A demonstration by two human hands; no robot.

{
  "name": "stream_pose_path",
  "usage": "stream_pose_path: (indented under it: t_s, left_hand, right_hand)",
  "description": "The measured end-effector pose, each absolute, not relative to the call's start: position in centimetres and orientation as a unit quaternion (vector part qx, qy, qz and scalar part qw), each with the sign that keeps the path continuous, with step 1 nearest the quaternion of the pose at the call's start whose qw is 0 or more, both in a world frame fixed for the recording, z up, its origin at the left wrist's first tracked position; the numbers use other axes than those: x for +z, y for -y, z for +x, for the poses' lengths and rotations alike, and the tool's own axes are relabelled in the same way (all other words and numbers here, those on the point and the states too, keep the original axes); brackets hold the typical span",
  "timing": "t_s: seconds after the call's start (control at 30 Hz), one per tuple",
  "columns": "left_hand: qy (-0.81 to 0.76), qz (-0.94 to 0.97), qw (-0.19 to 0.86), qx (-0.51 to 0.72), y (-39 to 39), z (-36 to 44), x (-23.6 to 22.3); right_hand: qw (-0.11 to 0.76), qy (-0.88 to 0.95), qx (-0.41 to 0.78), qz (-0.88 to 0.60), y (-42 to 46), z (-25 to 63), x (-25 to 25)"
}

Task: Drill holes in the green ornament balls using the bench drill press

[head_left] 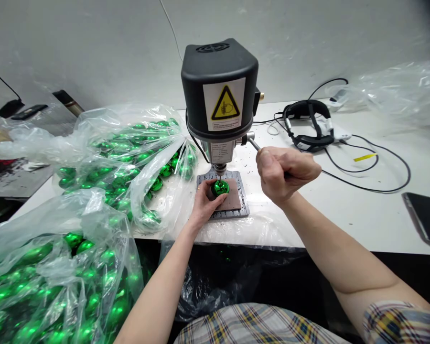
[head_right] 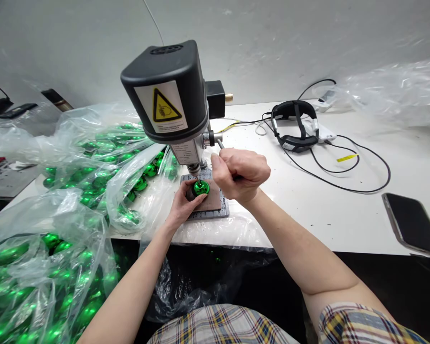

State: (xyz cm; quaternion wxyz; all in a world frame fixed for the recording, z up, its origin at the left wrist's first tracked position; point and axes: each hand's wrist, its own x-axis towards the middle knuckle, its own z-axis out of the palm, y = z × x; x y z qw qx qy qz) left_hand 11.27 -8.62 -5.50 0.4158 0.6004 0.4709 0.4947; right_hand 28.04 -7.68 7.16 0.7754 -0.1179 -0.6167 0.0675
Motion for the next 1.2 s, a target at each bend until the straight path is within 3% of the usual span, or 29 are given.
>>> stream_pose_path:
  t_s: [0.13, 0.27, 0.37, 0.53, 0.7, 0.83, 0.97, 1.07, 1.13, 1.2]
  left_hand:
    - [-0.469, 0.589, 0.421, 0.506, 8.8, 11.3, -5.8]
    - [-0.467, 0.585, 0.428, 0.506, 8.5, 11.3, -6.2]
    - [-0.486, 0.577, 0.422, 0.503, 8.4, 11.3, -6.0]
    - [-0.564, 0.533, 0.330, 0.537, 13.0, 11.1, -3.5]
    - [-0.483, 0.720, 0.347, 0.358, 22.6, 11.3, -4.1]
    - [-0.420, 0.869, 0.181, 0.188, 25.9, 11.2, -7.3]
    - [-0.397, 0.859, 0.128, 0.296, 23.9, 10.0, -7.2]
    - [-0.503, 0.761, 0.071, 0.403, 18.9, 7.8, -4.2]
    - [-0.642, 0.673, 0.033, 0.366, 14.4, 5.8, -1.7]
    - [-0.751, 0.616, 0.022, 0.236, 9.8, 3.7, 0.1]
  right_hand:
    - [0.766, 0.635, 0.055, -0.090, 7.6, 28.0, 6.7]
    - [0.802, 0.577, 0.081, -0.134, 7.3, 27.5, 9.5]
    - [0.817, 0.506, 0.166, -0.221, 6.4, 27.1, 13.3]
    - [0.770, 0.473, 0.309, -0.297, 4.5, 27.1, 17.1]
    - [0.776, 0.474, 0.307, -0.281, 3.8, 27.1, 17.0]
    - [0.787, 0.465, 0.302, -0.271, 4.1, 27.0, 16.8]
    - [0.790, 0.474, 0.293, -0.256, 4.4, 27.0, 16.6]
    - [0.790, 0.478, 0.289, -0.253, 4.6, 27.0, 16.4]
    - [0.791, 0.476, 0.289, -0.252, 4.6, 27.0, 16.4]
    - [0.793, 0.473, 0.290, -0.252, 4.6, 27.0, 16.4]
